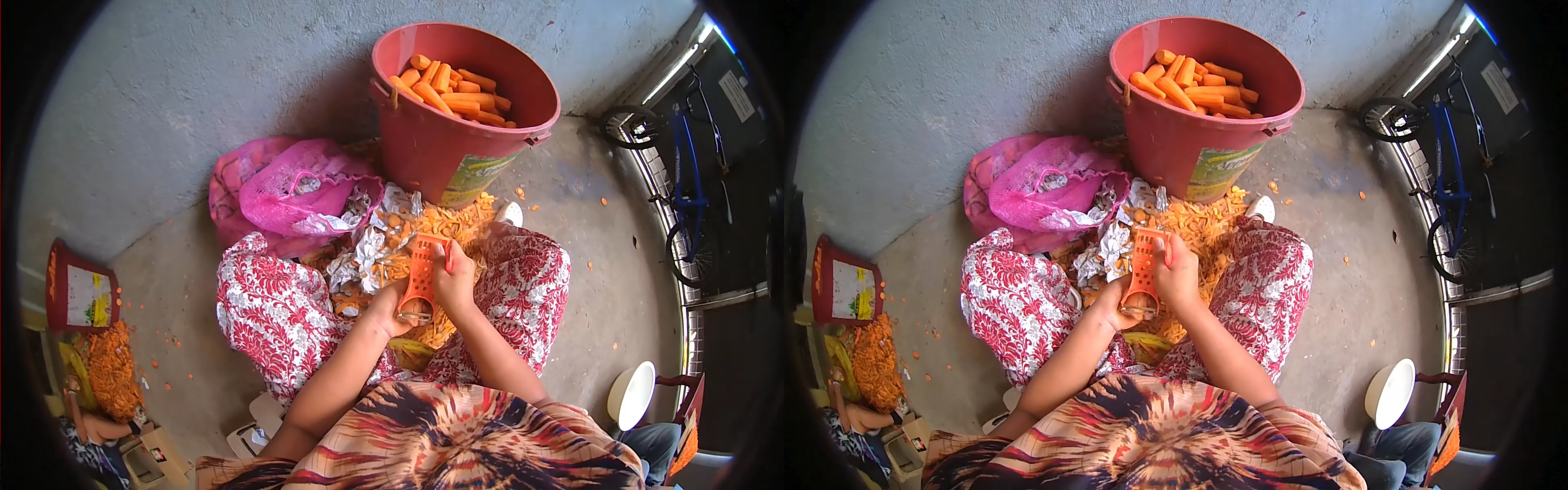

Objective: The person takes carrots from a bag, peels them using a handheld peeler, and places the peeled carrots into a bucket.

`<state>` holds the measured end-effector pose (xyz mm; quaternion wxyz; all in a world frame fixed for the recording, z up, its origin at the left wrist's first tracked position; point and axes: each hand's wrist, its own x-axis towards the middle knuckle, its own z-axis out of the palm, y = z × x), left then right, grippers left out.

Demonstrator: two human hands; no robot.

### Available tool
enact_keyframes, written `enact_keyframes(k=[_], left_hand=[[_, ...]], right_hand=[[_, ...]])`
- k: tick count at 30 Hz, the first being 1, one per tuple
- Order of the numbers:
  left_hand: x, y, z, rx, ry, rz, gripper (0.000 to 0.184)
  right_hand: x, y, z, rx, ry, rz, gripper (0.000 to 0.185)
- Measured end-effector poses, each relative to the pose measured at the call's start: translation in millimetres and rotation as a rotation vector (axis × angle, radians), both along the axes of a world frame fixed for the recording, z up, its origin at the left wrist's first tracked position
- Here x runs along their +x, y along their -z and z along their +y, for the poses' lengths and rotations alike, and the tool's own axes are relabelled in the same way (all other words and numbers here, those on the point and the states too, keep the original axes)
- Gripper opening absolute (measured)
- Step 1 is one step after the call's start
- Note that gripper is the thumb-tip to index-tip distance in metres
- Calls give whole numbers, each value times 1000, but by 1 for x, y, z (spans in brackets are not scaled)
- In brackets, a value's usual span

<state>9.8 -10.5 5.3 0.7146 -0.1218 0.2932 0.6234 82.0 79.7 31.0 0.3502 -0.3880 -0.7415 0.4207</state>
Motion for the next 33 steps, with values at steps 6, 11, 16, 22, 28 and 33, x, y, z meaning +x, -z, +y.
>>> enact_keyframes(k=[6,11,16,22,28,33], left_hand=[[-8,27,-12,267,222,-123,33],[1,16,-7,50,93,-23,34],[-8,21,-7,86,44,71,28],[-5,11,-1,42,-47,13,28],[-3,9,-4,53,-66,99,31],[10,10,-5,-4,-12,401,41]], right_hand=[[8,13,57,197,385,63,14],[17,1,66,-56,339,200,15],[0,1,22,-143,171,180,19],[-3,11,5,-110,49,63,28],[0,5,4,91,90,-85,28],[4,15,49,190,379,86,25]])
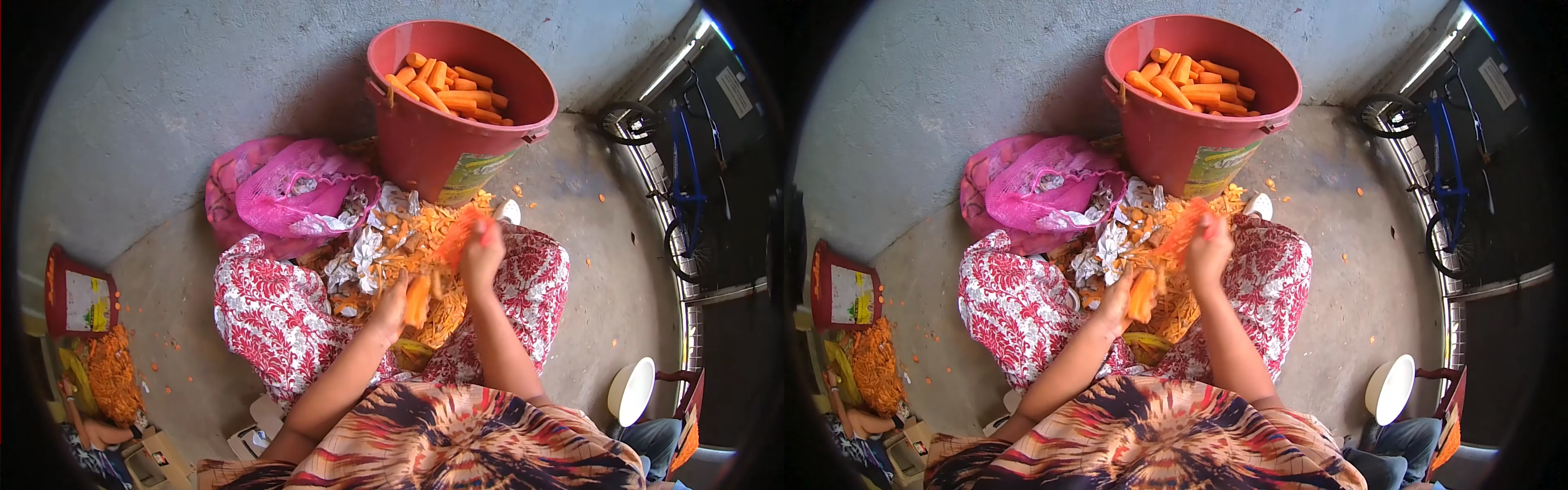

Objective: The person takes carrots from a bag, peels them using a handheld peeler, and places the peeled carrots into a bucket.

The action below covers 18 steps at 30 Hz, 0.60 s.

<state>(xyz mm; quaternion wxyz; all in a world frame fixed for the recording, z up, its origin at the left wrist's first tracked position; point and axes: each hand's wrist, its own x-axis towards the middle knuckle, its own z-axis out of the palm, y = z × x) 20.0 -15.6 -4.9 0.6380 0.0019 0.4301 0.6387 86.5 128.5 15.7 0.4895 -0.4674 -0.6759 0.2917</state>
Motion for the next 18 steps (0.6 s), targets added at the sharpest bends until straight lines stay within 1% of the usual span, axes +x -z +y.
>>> enact_keyframes(k=[2,3,4,5,7,8,10,11,13,16,18], left_hand=[[2,1,-5,9,49,45,41],[1,1,-6,15,73,69,40],[-1,4,-6,32,69,89,40],[-2,6,-4,35,45,178,38],[-4,7,1,38,-5,356,35],[-5,6,2,48,16,316,33],[-9,1,0,66,63,239,29],[-12,2,-1,84,62,109,28],[-17,5,-2,120,58,-153,29],[-16,1,1,60,-60,30,26],[-16,-2,2,103,-71,214,30]], right_hand=[[11,-2,26,-51,146,27,23],[17,4,38,-143,144,82,21],[19,1,39,-153,116,90,20],[21,-2,36,-162,85,97,20],[17,0,25,-248,25,200,20],[14,2,20,-290,-5,253,20],[13,9,16,-281,-38,145,20],[12,11,14,-277,-51,90,20],[12,11,9,-328,-105,118,20],[10,11,6,-376,-149,157,20],[13,25,10,-547,-191,263,18]])
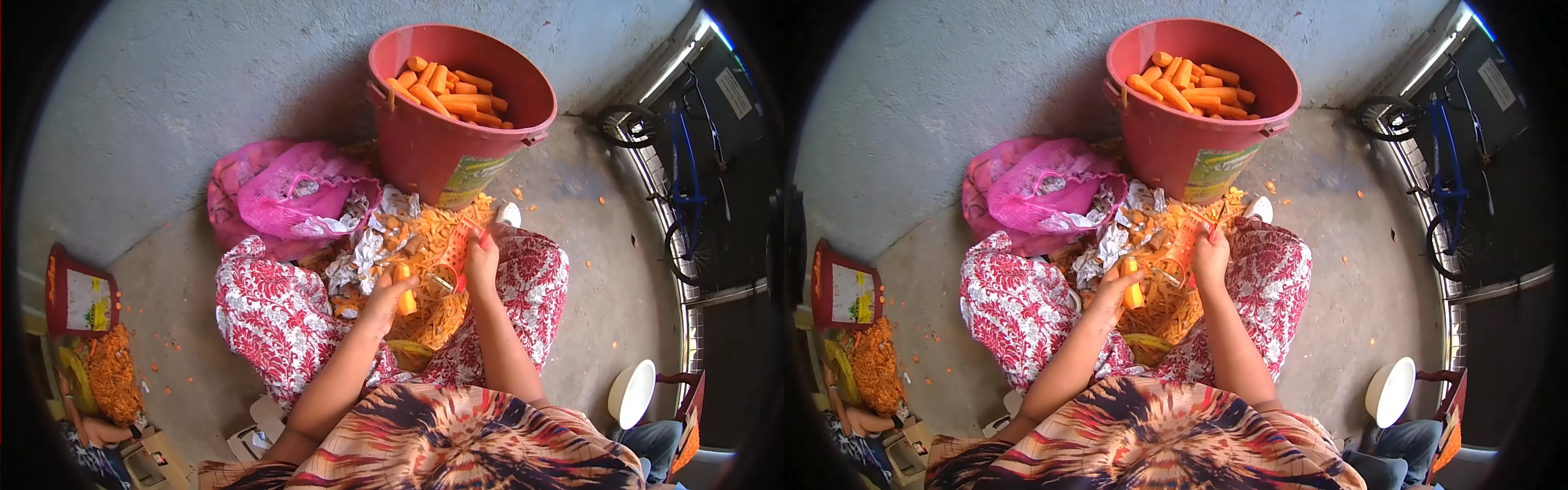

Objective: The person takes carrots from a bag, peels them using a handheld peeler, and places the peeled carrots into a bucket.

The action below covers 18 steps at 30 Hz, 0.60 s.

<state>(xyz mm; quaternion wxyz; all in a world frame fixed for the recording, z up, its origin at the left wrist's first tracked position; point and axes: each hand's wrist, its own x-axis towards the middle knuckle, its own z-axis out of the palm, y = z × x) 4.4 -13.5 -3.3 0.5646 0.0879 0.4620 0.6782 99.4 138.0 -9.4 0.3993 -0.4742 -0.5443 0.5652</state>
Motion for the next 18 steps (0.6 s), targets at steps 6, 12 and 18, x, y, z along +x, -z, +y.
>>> enact_keyframes(k=[6,12,18], left_hand=[[-2,3,9,228,-108,842,33],[-3,0,1,-35,-187,1166,26],[-5,17,0,7,-249,-61,24]], right_hand=[[0,32,-15,-357,-68,48,18],[3,63,-10,-204,-70,-87,19],[7,39,8,-291,182,422,15]])
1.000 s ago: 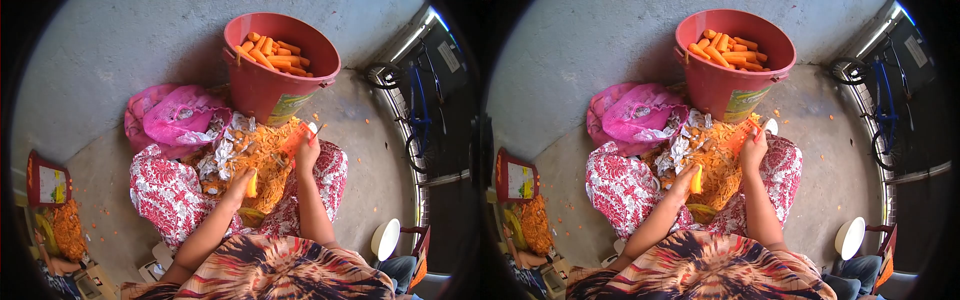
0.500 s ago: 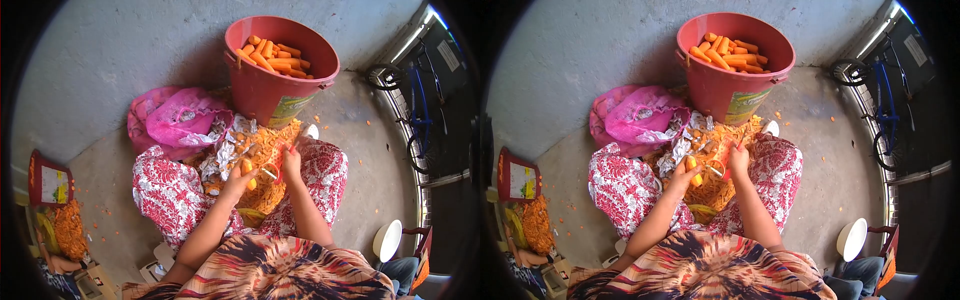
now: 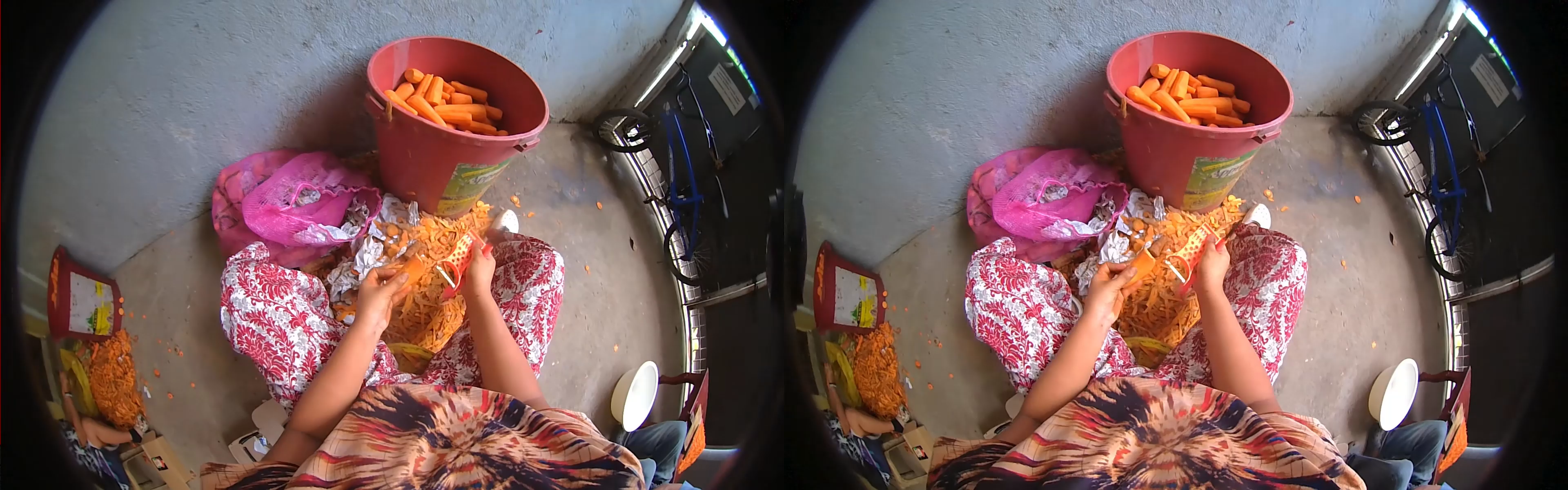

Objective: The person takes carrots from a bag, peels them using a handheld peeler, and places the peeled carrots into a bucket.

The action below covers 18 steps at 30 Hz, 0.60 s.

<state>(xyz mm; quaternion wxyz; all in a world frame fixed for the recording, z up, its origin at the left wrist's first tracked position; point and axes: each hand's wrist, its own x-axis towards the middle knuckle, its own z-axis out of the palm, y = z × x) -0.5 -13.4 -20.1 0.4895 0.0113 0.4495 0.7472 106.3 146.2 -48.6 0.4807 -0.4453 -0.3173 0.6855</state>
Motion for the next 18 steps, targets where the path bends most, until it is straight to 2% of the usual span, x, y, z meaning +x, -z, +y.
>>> enact_keyframes(k=[4,8,11,14,17,18], left_hand=[[14,-12,-1,50,197,-183,26],[15,-12,-1,98,543,-228,40],[15,-30,-4,80,648,-171,39],[12,-39,-4,32,724,-106,40],[14,-6,-1,16,585,141,43],[14,-3,-1,-59,592,215,40]], right_hand=[[-1,-4,-2,-39,-22,112,16],[-6,-16,-14,-66,-51,96,17],[-9,-29,-18,-79,-39,103,17],[-9,-23,-15,40,-42,3,17],[0,-29,-4,350,55,-170,22],[3,-34,0,468,102,-361,23]])
